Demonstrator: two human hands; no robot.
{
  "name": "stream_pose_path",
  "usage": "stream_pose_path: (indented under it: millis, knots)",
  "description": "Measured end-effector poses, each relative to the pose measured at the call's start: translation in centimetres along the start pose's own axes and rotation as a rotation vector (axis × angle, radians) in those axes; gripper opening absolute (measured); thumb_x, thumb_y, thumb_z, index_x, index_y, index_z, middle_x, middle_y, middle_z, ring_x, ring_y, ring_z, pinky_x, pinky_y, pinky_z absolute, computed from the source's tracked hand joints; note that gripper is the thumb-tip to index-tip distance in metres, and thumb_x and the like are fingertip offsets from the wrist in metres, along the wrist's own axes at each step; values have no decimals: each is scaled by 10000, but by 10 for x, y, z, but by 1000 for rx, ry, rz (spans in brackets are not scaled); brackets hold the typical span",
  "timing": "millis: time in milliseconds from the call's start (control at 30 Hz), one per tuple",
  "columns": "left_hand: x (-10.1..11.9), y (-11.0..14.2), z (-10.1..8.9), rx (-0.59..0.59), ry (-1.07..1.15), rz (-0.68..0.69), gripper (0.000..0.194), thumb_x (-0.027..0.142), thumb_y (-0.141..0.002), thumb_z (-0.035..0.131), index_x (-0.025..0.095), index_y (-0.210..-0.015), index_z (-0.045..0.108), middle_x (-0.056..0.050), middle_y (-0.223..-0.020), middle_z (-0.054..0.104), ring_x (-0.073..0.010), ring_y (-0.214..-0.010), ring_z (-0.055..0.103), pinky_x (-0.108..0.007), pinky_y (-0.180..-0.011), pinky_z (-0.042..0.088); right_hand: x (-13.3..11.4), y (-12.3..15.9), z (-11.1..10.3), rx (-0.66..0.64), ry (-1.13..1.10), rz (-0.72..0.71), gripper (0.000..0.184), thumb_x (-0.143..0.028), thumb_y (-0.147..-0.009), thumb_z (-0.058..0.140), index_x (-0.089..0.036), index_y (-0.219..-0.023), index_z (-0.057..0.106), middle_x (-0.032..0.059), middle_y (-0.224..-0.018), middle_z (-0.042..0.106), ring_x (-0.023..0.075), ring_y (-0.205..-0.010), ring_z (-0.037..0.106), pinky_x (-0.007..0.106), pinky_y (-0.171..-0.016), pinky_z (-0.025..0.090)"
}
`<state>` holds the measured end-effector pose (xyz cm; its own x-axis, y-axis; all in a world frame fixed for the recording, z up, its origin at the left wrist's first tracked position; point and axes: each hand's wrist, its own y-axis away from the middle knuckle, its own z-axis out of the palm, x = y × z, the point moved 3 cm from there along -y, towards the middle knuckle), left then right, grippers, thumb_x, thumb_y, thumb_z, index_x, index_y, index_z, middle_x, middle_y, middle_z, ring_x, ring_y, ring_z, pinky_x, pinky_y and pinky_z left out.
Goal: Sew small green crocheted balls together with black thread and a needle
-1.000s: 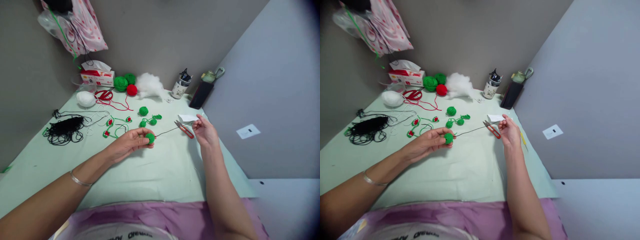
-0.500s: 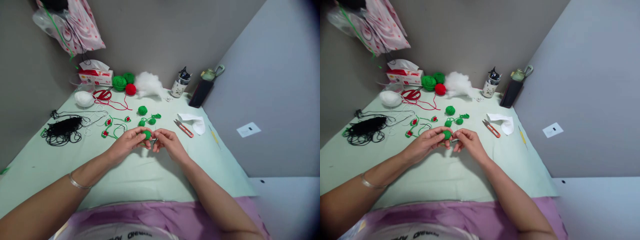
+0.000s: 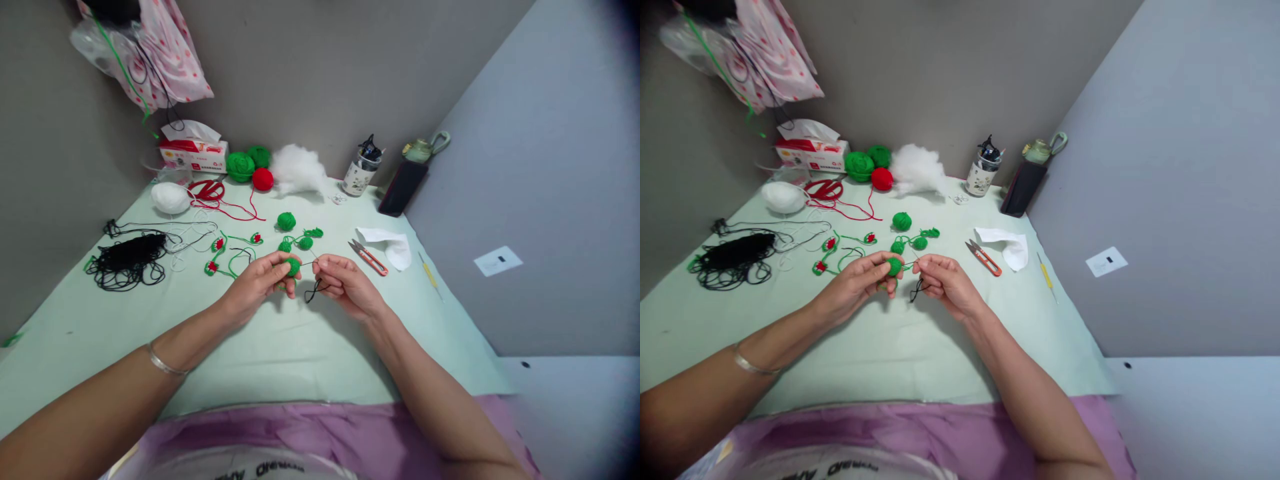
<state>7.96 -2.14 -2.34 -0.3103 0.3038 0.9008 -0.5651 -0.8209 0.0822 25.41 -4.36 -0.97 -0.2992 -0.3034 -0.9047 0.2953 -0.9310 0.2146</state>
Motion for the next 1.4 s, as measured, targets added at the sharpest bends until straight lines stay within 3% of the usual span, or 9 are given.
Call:
stream_pose_path:
  millis: [300, 433, 667, 833, 933, 1033, 1167, 1267, 1400]
  knots:
    - [-4, 1, -2, 11, -99, -61, 321, 360, -822, 761, 211, -1096, 683, -35, -1084, 667, -167, -894, 671, -323, -885, 491, -11, 6, -1, 61, 148, -84, 290, -437, -834, 722, -147, -846, 714, -91, -509, 334, 48, -464, 232, 204, -457, 177]
    - [-5, 2, -1, 15, -225, 8, 355, 340, -784, 795, 219, -1093, 669, -34, -1074, 675, -181, -919, 653, -317, -851, 484, -13, 11, 4, 107, 257, -178, 265, -423, -872, 685, -162, -862, 730, -58, -526, 469, 64, -475, 382, 209, -480, 283]
    - [4, 5, 0, 161, -334, 184, 285, 292, -805, 764, 196, -1036, 628, -26, -942, 680, -165, -846, 634, -289, -775, 492, 0, 20, 21, 23, 615, -297, 257, -389, -963, 571, -200, -992, 743, -1, -681, 630, 110, -572, 530, 246, -579, 434]
    - [9, 6, -1, 181, -252, 243, 301, 259, -810, 751, 218, -1076, 615, -31, -1084, 664, -156, -845, 663, -301, -800, 523, -1, 23, 27, -11, 809, -431, 220, -325, -975, 556, -222, -964, 750, 49, -857, 676, 146, -700, 599, 277, -643, 470]
    - [12, 6, -5, 211, -300, 253, 282, 292, -817, 759, 227, -1077, 672, -21, -1034, 668, -158, -886, 648, -288, -839, 501, -9, 26, 26, 74, 903, -613, 206, -277, -962, 578, -260, -1038, 768, 70, -937, 639, 175, -831, 605, 302, -701, 476]
    - [13, 6, -8, 241, -329, 242, 265, 311, -819, 767, 229, -1061, 700, -2, -918, 658, -149, -840, 633, -277, -829, 481, -15, 30, 22, 206, 932, -715, 217, -239, -955, 586, -276, -1052, 776, 42, -809, 580, 165, -749, 561, 309, -673, 449]
    - [12, 6, -8, 227, -265, 227, 288, 317, -819, 766, 231, -1084, 689, -1, -942, 663, -148, -807, 648, -295, -839, 487, -11, 27, 19, 236, 712, -563, 158, -296, -910, 670, -265, -1036, 760, 8, -739, 598, 131, -581, 530, 297, -578, 435]
    - [11, 6, -6, 200, -238, 213, 294, 313, -823, 760, 223, -1093, 687, -16, -984, 680, -160, -847, 658, -308, -870, 491, -5, 24, 20, 235, 529, -401, 121, -338, -842, 743, -225, -881, 721, -24, -629, 587, 108, -491, 496, 269, -503, 411]
    - [10, 7, -2, 164, -218, 198, 313, 316, -839, 748, 221, -1129, 683, -36, -1090, 677, -169, -900, 667, -321, -904, 498, -4, 23, 25, 227, 521, -320, 190, -348, -842, 725, -195, -750, 661, -36, -544, 562, 89, -468, 446, 242, -474, 355]
